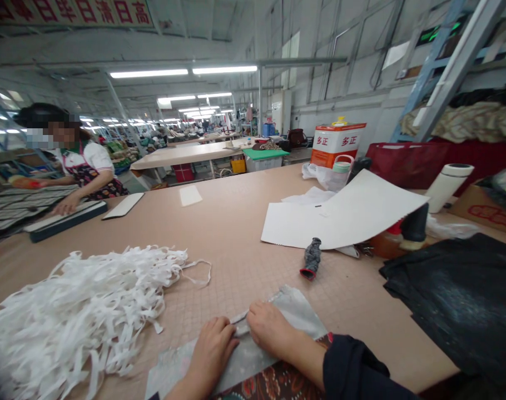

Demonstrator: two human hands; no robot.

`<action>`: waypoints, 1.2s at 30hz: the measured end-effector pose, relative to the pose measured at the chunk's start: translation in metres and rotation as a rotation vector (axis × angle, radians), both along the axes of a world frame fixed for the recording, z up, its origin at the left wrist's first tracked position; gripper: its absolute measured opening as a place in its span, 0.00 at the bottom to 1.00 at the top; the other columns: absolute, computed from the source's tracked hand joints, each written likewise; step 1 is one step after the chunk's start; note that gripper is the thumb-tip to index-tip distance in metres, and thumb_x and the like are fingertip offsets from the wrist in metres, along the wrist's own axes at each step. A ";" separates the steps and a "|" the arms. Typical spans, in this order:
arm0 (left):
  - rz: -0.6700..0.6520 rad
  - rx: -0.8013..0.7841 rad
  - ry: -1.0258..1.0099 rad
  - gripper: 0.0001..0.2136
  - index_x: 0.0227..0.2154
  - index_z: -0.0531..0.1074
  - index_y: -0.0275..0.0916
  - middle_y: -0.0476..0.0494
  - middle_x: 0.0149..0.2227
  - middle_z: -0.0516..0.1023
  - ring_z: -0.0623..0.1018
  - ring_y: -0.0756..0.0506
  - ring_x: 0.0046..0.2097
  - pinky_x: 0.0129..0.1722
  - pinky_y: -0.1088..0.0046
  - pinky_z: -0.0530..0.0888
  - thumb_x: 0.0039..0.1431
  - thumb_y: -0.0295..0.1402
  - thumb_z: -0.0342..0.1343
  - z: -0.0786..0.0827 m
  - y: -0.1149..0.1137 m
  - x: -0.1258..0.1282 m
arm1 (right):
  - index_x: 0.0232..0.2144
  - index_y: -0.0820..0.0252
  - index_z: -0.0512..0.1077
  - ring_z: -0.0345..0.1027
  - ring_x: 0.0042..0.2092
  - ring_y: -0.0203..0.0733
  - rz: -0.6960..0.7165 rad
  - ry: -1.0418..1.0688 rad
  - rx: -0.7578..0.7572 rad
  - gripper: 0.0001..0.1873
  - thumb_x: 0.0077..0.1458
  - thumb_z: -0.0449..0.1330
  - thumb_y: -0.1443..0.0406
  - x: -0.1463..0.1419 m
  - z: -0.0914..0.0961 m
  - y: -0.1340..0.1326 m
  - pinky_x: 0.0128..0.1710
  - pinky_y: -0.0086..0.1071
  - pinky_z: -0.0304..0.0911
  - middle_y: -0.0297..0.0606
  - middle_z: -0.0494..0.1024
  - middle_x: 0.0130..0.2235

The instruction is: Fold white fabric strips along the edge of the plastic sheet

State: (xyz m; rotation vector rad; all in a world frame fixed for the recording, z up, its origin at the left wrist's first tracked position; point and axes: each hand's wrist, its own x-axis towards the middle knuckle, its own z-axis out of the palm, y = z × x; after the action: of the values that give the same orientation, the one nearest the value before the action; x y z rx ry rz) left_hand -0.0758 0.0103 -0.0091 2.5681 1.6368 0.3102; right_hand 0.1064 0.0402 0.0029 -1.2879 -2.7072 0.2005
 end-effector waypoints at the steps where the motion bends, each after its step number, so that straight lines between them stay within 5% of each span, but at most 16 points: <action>1: -0.023 0.044 0.016 0.02 0.30 0.69 0.40 0.48 0.34 0.71 0.69 0.44 0.37 0.37 0.67 0.66 0.52 0.27 0.55 -0.001 0.000 0.000 | 0.30 0.63 0.68 0.63 0.38 0.43 0.040 0.022 -0.029 0.06 0.48 0.51 0.71 0.002 0.006 -0.001 0.36 0.31 0.56 0.42 0.72 0.35; 6: -0.207 0.252 0.024 0.04 0.27 0.66 0.39 0.48 0.30 0.69 0.67 0.45 0.34 0.35 0.66 0.63 0.56 0.27 0.50 -0.001 -0.003 -0.003 | 0.30 0.61 0.68 0.64 0.34 0.39 0.108 0.112 -0.237 0.06 0.47 0.54 0.66 0.009 0.032 -0.004 0.33 0.29 0.55 0.38 0.72 0.32; 10: -0.292 0.391 -0.101 0.12 0.27 0.65 0.39 0.48 0.29 0.67 0.65 0.46 0.33 0.40 0.64 0.61 0.62 0.28 0.38 0.001 -0.009 -0.008 | 0.39 0.61 0.67 0.65 0.37 0.43 0.060 0.149 -0.283 0.19 0.45 0.59 0.58 0.023 0.039 0.005 0.34 0.30 0.56 0.40 0.74 0.37; 16: -0.308 0.454 -0.116 0.13 0.27 0.64 0.40 0.49 0.28 0.67 0.65 0.47 0.32 0.42 0.65 0.60 0.62 0.28 0.36 0.000 -0.012 -0.010 | 0.32 0.63 0.71 0.67 0.38 0.46 -0.072 -0.103 -0.230 0.10 0.46 0.52 0.69 0.060 0.047 0.017 0.34 0.33 0.56 0.45 0.75 0.36; 24: -0.285 0.341 0.054 0.06 0.30 0.66 0.41 0.48 0.32 0.69 0.66 0.45 0.36 0.46 0.64 0.59 0.59 0.27 0.44 0.003 -0.016 -0.010 | 0.33 0.58 0.73 0.66 0.30 0.40 0.042 -0.032 -0.732 0.14 0.39 0.61 0.62 0.061 0.085 0.015 0.27 0.29 0.57 0.34 0.75 0.30; 28: -0.366 0.358 0.091 0.06 0.31 0.66 0.40 0.48 0.31 0.70 0.66 0.46 0.36 0.46 0.65 0.59 0.59 0.28 0.45 0.014 -0.020 -0.009 | 0.40 0.61 0.69 0.67 0.34 0.39 0.013 0.280 -0.859 0.18 0.48 0.56 0.56 0.039 0.081 0.022 0.32 0.30 0.61 0.37 0.75 0.34; 32: -0.410 0.384 0.095 0.08 0.31 0.67 0.39 0.47 0.30 0.70 0.67 0.46 0.34 0.45 0.65 0.60 0.60 0.28 0.43 0.023 -0.027 -0.009 | 0.34 0.62 0.72 0.67 0.28 0.36 0.150 0.300 -1.151 0.20 0.56 0.46 0.55 0.009 0.063 0.015 0.29 0.29 0.62 0.36 0.73 0.27; 36: -0.585 0.401 0.119 0.08 0.29 0.67 0.38 0.46 0.30 0.70 0.67 0.47 0.33 0.43 0.66 0.62 0.59 0.27 0.43 0.025 -0.042 -0.009 | 0.52 0.60 0.62 0.68 0.30 0.36 0.081 0.363 -1.167 0.25 0.54 0.49 0.55 0.003 0.049 0.011 0.25 0.27 0.62 0.42 0.72 0.39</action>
State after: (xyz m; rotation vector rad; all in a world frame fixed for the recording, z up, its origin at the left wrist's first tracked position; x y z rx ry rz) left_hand -0.0844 -0.0318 0.0158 3.2619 0.8314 0.4771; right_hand 0.1094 0.0511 0.0519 -1.0937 -2.2500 1.9900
